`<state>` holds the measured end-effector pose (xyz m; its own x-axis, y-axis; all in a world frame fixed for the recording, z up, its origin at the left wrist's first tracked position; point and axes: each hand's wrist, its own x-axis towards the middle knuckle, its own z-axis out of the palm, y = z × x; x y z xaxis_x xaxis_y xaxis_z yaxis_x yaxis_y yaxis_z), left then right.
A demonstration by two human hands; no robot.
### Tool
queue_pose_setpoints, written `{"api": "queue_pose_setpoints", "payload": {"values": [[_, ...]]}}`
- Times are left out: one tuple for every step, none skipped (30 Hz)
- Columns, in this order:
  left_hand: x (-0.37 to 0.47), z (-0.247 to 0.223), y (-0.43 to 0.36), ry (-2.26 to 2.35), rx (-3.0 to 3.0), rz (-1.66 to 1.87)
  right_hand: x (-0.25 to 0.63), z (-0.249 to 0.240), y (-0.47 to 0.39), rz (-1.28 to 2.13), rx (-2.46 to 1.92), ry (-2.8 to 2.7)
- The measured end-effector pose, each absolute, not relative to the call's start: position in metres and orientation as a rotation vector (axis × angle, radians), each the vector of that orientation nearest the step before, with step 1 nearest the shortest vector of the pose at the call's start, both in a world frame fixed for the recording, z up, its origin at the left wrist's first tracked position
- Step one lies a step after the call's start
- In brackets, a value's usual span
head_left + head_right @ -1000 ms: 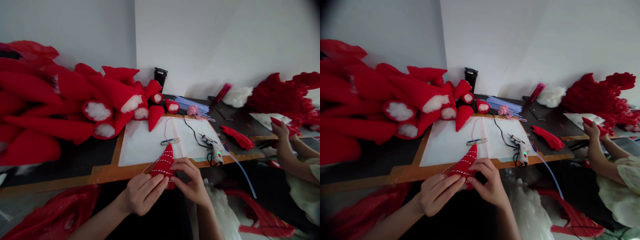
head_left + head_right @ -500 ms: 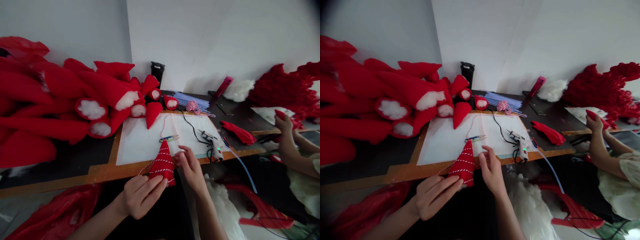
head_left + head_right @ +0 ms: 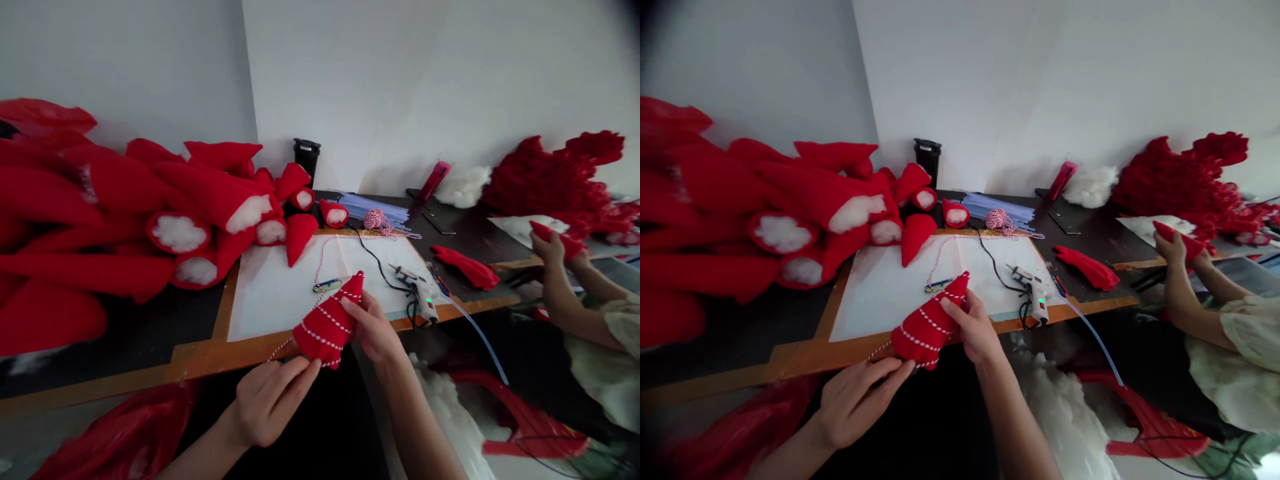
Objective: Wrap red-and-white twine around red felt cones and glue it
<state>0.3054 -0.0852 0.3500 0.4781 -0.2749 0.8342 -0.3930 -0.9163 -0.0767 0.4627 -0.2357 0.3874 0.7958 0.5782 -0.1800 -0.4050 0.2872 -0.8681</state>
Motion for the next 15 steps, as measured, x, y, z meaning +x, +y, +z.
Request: {"api": "queue_pose_setpoints", "payload": {"values": [[0.305, 0.347, -0.087, -0.547, 2.593, 1.428, 0.464, 0.388, -0.233, 0.58, -1.089, -0.161], [0.305, 0.345, -0.09, -0.523, 2.594, 1.408, 0.465, 0.387, -0.23, 0.499, -1.083, -0.152], [0.304, 0.343, -0.094, -0.518, 2.592, 1.38, 0.466, 0.386, -0.226, 0.42, -1.079, -0.153], [0.303, 0.341, -0.098, -0.522, 2.583, 1.345, 0.467, 0.385, -0.222, 0.345, -1.081, -0.167], [0.302, 0.34, -0.103, -0.531, 2.57, 1.315, 0.467, 0.383, -0.218, 0.276, -1.087, -0.189], [0.302, 0.338, -0.108, -0.536, 2.558, 1.288, 0.467, 0.381, -0.214, 0.214, -1.094, -0.214], [0.303, 0.337, -0.114, -0.537, 2.541, 1.277, 0.467, 0.379, -0.211, 0.165, -1.098, -0.239], [0.305, 0.337, -0.118, -0.533, 2.514, 1.289, 0.467, 0.377, -0.208, 0.129, -1.1, -0.26], [0.307, 0.336, -0.123, -0.523, 2.483, 1.324, 0.467, 0.375, -0.205, 0.106, -1.105, -0.275], [0.31, 0.336, -0.126, -0.509, 2.452, 1.369, 0.467, 0.374, -0.203, 0.091, -1.115, -0.283], [0.313, 0.337, -0.128, -0.491, 2.43, 1.412, 0.467, 0.372, -0.202, 0.082, -1.124, -0.286], [0.316, 0.339, -0.129, -0.471, 2.419, 1.444, 0.466, 0.371, -0.2, 0.082, -1.128, -0.284], [0.318, 0.342, -0.129, -0.449, 2.432, 1.444, 0.466, 0.37, -0.2, 0.087, -1.122, -0.277], [0.319, 0.346, -0.128, -0.42, 2.459, 1.427, 0.466, 0.369, -0.199, 0.1, -1.107, -0.266], [0.319, 0.351, -0.126, -0.391, 2.491, 1.405, 0.465, 0.368, -0.198, 0.124, -1.087, -0.254]]}}
